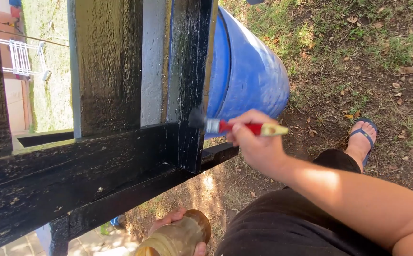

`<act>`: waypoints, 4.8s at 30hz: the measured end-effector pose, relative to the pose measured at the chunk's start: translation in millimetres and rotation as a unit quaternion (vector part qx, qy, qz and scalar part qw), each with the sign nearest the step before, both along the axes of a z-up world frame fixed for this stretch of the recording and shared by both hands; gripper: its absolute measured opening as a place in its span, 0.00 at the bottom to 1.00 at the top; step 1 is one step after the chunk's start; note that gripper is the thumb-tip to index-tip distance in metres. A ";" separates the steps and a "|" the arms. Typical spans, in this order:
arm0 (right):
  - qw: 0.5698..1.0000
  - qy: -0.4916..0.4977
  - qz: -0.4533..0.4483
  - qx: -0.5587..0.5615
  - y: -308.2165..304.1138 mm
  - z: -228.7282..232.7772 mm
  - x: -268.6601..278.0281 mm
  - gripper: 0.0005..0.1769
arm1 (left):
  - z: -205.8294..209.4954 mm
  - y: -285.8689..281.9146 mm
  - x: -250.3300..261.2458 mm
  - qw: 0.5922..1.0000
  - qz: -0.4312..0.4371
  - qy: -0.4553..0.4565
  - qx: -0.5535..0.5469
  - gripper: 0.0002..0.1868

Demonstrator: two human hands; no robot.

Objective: A person is painting a wooden chair with black paint using a paintbrush in an outdoor setting.

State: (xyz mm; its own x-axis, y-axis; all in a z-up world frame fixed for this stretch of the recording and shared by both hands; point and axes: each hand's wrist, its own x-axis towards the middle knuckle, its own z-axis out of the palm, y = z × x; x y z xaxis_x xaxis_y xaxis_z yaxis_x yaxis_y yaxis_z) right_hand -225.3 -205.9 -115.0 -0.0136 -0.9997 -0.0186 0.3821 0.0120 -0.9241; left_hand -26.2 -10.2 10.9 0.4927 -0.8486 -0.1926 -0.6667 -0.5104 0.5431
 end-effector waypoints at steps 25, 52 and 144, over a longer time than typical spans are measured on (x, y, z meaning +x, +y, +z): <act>0.981 -0.045 0.167 -0.081 47.5 -14.2 -8.8 0.07 | 2.4 19.0 12.4 0.999 -0.007 -0.033 0.032 0.44; 0.972 0.088 0.089 -0.197 3.3 8.1 -21.1 0.08 | -33.3 50.3 30.6 0.981 -0.068 0.072 -0.164 0.46; 0.957 0.216 0.189 -0.043 -68.1 -6.2 -31.7 0.10 | -53.0 37.0 25.7 0.969 0.206 0.109 0.084 0.48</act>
State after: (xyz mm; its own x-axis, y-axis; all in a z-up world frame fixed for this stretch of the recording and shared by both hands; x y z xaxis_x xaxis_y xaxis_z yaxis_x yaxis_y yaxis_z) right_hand -257.0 -274.0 -121.2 0.3615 -0.9323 -0.0097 -0.0518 -0.0097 -0.9986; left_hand -0.5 26.8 -42.1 0.7148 -0.5369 -0.4481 -0.2677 -0.8020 0.5339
